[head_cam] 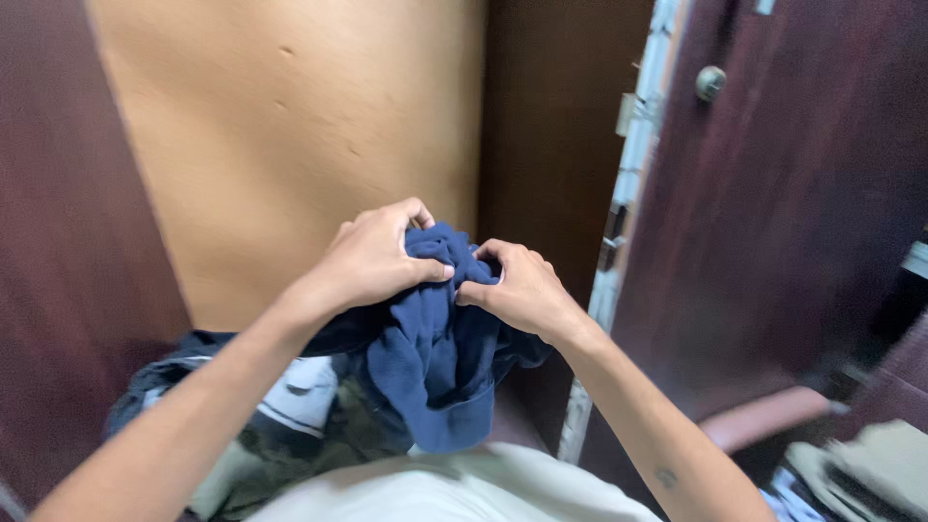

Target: The person picks up a dark pair of pants from a shelf, folds them by hand, and places them onto a stack of clothes on a chair; then they take a light-colored shirt, spread it out, and roll it up before placing it on the same stack.

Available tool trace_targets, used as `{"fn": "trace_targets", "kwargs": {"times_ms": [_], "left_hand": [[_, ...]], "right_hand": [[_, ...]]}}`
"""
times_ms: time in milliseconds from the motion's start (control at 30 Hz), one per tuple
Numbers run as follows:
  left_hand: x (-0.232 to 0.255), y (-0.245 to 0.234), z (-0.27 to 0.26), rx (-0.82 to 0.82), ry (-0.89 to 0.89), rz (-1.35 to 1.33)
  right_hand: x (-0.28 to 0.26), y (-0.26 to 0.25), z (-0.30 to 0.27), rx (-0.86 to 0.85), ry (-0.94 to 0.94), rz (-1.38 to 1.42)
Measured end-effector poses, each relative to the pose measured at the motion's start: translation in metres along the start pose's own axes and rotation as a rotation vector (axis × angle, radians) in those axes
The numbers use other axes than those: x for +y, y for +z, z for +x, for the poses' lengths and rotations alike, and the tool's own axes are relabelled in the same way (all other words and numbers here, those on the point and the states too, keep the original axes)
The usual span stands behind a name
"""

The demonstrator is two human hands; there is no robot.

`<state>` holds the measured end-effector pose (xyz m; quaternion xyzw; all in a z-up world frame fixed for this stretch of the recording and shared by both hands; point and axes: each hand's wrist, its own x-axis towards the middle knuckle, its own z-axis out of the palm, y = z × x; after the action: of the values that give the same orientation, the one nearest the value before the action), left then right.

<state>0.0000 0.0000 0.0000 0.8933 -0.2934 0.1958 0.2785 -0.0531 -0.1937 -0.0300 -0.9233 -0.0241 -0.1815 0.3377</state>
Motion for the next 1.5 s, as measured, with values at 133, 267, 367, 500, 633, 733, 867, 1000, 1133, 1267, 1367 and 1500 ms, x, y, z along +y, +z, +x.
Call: {"fn": "trace_targets", "kwargs": {"times_ms": [133,267,367,500,633,733,867,1000,1133,1267,1367,1500], "left_hand": [[0.047,0.005,-0.006,-0.109,0.036,-0.049],[0.084,0.012,-0.015,-0.153,0.124,-0.036],[0.111,0.016,-0.022,-0.18,0.17,-0.083],[0.146,0.027,-0.031,-0.229,0.283,-0.183],[0.185,0.053,-0.037,-0.291,0.348,-0.205],[0.213,0.086,-0.033,-0.266,0.574,-0.331],[0.249,0.136,-0.023,-0.278,0.633,-0.4],[0.277,0.186,-0.011,-0.428,0.533,-0.448],[0.286,0.243,-0.002,-0.442,0.535,-0.578],[0.285,0.32,-0.002,-0.618,0.493,-0.829],[0.272,0.386,-0.007,-0.749,0.397,-0.883],[0.244,0.469,-0.025,-0.955,0.358,-0.686]], "right_hand": [[0.029,-0.027,-0.029,0.003,-0.039,0.021],[0.046,-0.055,-0.063,-0.029,-0.096,0.061],[0.054,-0.078,-0.09,0.003,-0.145,0.056],[0.068,-0.109,-0.129,-0.004,-0.186,0.14],[0.092,-0.146,-0.177,-0.01,-0.166,0.195],[0.117,-0.174,-0.209,0.054,-0.116,0.198],[0.146,-0.205,-0.242,0.136,0.028,0.132],[0.173,-0.228,-0.265,0.18,0.305,-0.048],[0.203,-0.247,-0.297,0.092,0.603,-0.343],[0.228,-0.257,-0.329,-0.125,0.545,-0.411],[0.246,-0.254,-0.341,-0.381,0.682,-0.535],[0.277,-0.227,-0.345,-0.589,0.628,-0.553]]}}
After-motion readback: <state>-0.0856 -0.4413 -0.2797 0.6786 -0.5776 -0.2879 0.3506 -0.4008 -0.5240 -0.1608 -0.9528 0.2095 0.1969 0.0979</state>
